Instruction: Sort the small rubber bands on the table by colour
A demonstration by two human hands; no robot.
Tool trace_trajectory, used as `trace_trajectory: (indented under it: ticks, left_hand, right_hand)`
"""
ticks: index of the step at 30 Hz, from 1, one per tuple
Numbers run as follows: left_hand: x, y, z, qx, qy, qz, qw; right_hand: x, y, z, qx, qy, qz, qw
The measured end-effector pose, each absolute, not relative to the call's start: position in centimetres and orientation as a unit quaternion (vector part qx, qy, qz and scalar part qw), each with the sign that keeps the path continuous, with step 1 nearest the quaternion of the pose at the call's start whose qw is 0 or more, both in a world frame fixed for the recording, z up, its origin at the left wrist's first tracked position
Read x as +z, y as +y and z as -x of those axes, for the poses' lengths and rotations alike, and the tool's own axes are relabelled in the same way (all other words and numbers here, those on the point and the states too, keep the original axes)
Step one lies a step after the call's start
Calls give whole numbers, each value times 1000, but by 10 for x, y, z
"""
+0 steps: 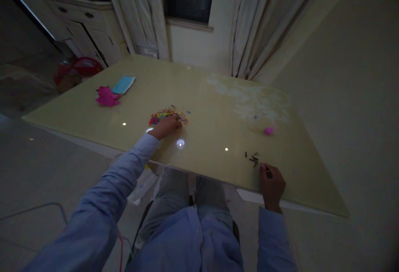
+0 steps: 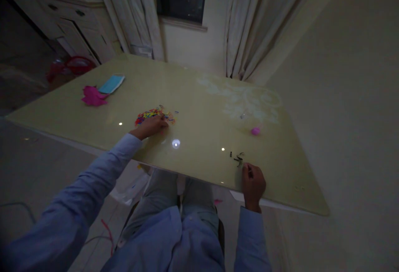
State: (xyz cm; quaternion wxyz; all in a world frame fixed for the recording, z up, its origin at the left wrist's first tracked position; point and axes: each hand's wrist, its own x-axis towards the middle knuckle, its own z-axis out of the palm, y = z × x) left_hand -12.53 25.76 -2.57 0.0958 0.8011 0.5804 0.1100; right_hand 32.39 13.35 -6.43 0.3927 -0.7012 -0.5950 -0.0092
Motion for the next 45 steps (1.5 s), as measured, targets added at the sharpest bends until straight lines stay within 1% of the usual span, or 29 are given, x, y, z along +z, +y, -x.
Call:
trace_trajectory:
  ticks: [3,5,7,9,12,14,16,17,19,21,23,24,26,29,30,32,34,37,39,43,45]
  left_hand:
    - [-28,261,126,73,551,-828,71]
    - [-31,263,126,79,547,-830,74]
    - [-32,265,125,117,554,-818,103]
    - [-32,265,123,207,570,-780,152]
    - [-24,258,116,394,584,-657,271]
    - [-14,247,109,493,557,-537,397]
    - [-2,232,100,536,489,-434,534]
    - [3,224,96,545,453,-401,581]
    - [9,210,86,555,412,-364,624]
    - [8,205,78,563,415,-353,621]
    - [0,209,74,570,459,-357,580]
    - [-6,213,74,575,496,-364,539]
    - [-18,224,77,574,581,-401,414]
    - [-31,236,88,498,670,-509,210]
    - [-33,238,92,463,681,-541,171]
    - [-35,240,99,415,687,-578,145]
    - [-36,242,104,400,688,-585,156]
    - [-37,245,110,405,685,-571,203]
    - [-36,247,112,438,674,-534,261]
    - [-32,246,113,534,619,-398,417]
    - [-29,244,114,557,585,-347,476]
  right_hand:
    - [-64,133,-324,-11,-593,699,399]
    - [-64,133,-325,-11,-592,697,404]
    - [-65,133,-326,-8,-590,698,406]
    - [-65,133,-326,-7,-589,699,405]
    - [-66,133,-325,-11,-587,700,406]
    - [-66,133,-325,-12,-585,701,407]
    - [-66,133,-325,-12,-585,701,407]
    - [-66,133,-325,-12,-585,701,407]
    - [-66,133,-325,-11,-586,701,407]
    - [-66,133,-325,-11,-584,702,407]
    - [-65,133,-325,-8,-583,703,406]
    - [-65,133,-325,-7,-584,703,405]
    - [-65,132,-324,-4,-586,703,403]
    - [-66,132,-325,-7,-586,701,406]
    - [-66,132,-325,-8,-586,702,406]
    - [-67,132,-326,-10,-586,701,406]
    - [-68,132,-327,-12,-588,701,404]
    - [-70,133,-328,-18,-591,699,403]
    - [-70,133,-328,-20,-591,698,403]
    - [-71,133,-328,-22,-590,695,410]
    - [-70,133,-328,-28,-594,691,411]
